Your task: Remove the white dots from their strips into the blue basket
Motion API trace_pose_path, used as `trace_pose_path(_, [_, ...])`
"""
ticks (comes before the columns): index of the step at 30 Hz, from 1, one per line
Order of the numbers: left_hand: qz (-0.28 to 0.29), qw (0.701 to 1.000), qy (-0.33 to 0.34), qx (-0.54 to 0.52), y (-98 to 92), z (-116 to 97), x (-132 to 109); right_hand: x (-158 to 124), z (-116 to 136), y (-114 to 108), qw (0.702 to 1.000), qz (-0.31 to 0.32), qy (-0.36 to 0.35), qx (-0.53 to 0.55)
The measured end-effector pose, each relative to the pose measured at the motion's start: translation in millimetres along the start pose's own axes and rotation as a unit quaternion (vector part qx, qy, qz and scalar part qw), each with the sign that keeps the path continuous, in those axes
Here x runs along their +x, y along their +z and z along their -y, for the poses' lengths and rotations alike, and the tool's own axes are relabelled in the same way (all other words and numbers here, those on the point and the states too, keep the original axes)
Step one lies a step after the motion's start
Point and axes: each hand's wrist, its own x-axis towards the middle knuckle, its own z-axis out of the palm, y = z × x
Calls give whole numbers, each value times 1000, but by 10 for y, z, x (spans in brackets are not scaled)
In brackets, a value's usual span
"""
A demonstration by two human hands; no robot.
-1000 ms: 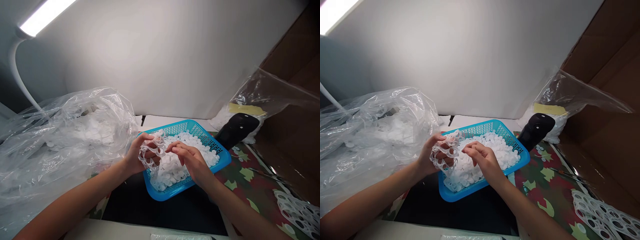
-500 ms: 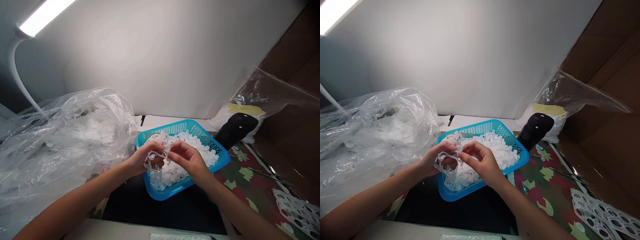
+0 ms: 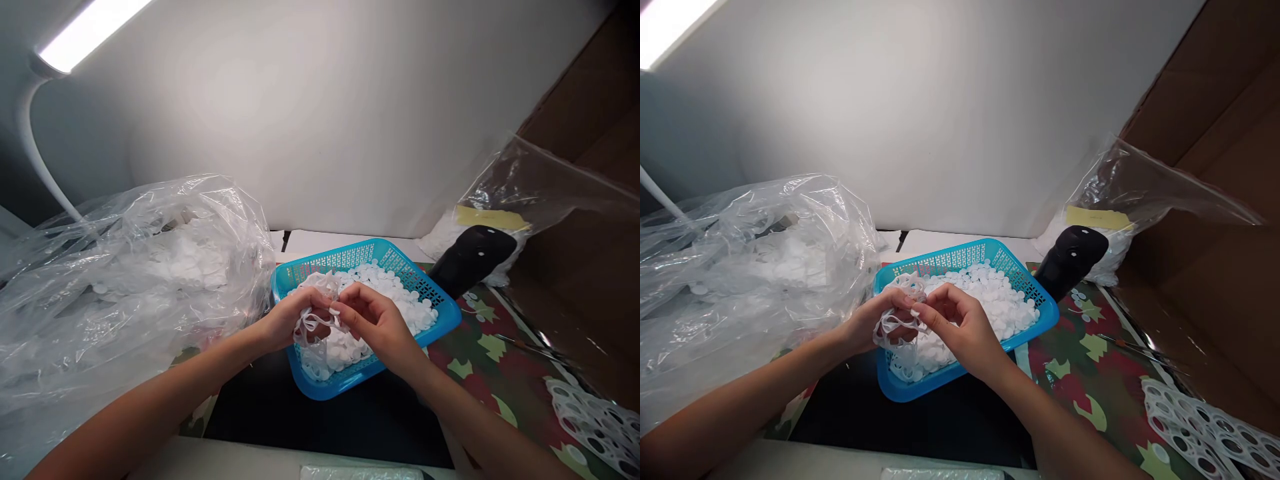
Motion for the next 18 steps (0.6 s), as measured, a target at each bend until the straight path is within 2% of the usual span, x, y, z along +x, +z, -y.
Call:
trace_pose_path(4, [29,999,-18,-19,-26,-3,22,6,-25,-6,1000,-2,8,0])
trace_pose_path(13, [-4,1000,-20,22,49,-46,0,-7,-73,-38,999,-25,16,-27])
trace_pose_path(18, [5,999,-18,27,33,-21,5,-25,-53,-23,999,-30,12,-31])
